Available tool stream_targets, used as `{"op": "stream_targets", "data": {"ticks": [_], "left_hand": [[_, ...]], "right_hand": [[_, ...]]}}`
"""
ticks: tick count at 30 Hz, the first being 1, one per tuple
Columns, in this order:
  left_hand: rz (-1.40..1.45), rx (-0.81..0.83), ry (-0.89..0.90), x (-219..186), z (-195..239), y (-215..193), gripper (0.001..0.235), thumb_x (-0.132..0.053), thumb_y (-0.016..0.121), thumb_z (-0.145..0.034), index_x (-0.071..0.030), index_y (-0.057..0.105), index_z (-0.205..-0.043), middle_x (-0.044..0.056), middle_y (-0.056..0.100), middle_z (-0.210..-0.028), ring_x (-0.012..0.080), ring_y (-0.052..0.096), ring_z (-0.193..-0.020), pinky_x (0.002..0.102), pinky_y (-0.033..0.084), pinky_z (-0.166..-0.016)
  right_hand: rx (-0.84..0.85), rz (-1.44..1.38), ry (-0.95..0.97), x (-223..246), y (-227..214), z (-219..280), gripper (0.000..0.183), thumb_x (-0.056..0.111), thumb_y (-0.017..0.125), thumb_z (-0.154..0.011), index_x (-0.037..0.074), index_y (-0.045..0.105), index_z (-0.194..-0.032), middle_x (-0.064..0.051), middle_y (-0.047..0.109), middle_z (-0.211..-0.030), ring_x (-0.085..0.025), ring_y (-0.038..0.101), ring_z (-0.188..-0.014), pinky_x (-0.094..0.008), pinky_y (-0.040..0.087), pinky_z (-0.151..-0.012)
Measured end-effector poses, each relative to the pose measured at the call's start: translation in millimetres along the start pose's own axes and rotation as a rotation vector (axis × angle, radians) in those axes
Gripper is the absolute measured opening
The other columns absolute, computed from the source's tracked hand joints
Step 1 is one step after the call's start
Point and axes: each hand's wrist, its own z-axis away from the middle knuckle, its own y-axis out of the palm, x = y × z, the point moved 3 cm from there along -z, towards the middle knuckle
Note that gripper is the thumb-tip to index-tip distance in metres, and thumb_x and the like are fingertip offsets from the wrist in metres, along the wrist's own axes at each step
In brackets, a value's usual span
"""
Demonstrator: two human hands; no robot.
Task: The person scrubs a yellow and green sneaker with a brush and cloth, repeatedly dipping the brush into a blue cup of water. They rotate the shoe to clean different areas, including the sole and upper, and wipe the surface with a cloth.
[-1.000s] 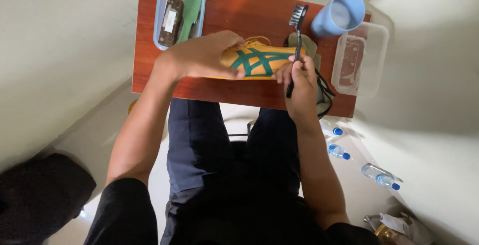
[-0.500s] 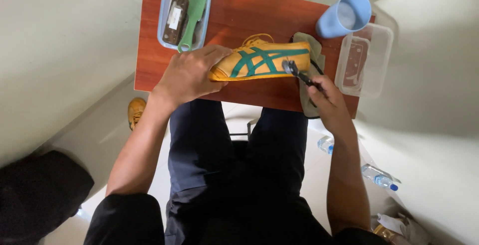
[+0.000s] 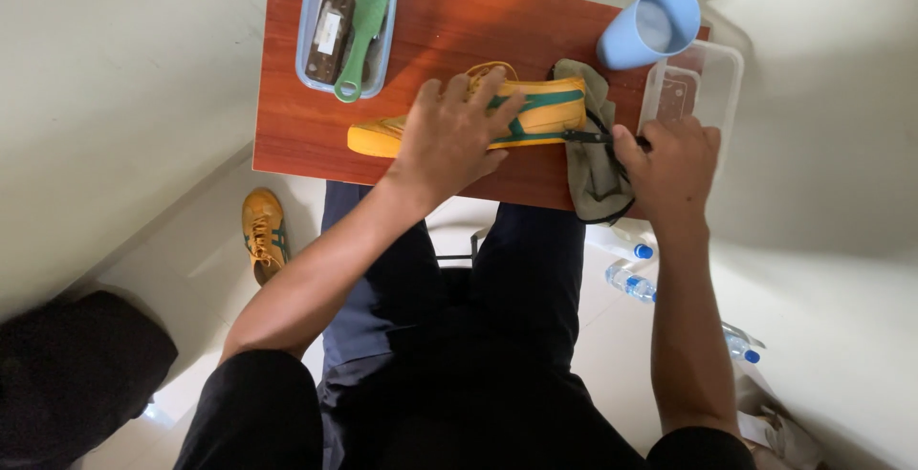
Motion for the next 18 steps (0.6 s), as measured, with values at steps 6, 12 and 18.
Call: {"op": "stream_targets", "data": {"ticks": [6,12,18], "left_hand": [[-0.072,0.134,0.049,-7.7,-6.6,0.7,0.078,-0.060,0.077,-0.081,-0.040,0.048,-0.151,0.002,0.047,-0.151,0.0370,0.052,-0.125,0.048,0.045,-0.087],[-0.078,0.330,0.107,-6.6,-10.7,-22.2,0.087,-0.060,0.073,-0.085,-0.038,0.035,-0.159,0.004,0.035,-0.163,0.0406,0.036,-0.146,0.058,0.036,-0.109],[-0.046,0.343,0.108,-7.6,-11.0,-17.6,0.076,-0.052,0.071,-0.091,-0.036,0.039,-0.158,0.007,0.036,-0.163,0.0432,0.035,-0.146,0.063,0.034,-0.111]], "right_hand": [[-0.148,0.010,-0.078,8.8,15.7,3.3,0.063,0.067,0.067,-0.107,0.013,0.057,-0.076,-0.004,0.046,-0.074,-0.022,0.050,-0.078,-0.035,0.036,-0.077],[-0.162,0.038,-0.026,-15.6,29.5,7.5,0.065,0.068,0.069,-0.109,0.013,0.060,-0.076,-0.003,0.046,-0.074,-0.022,0.049,-0.079,-0.036,0.034,-0.079],[-0.183,0.059,-0.038,20.9,19.0,0.8,0.062,0.069,0.073,-0.100,0.016,0.057,-0.070,-0.007,0.051,-0.071,-0.028,0.054,-0.080,-0.043,0.037,-0.082]]}}
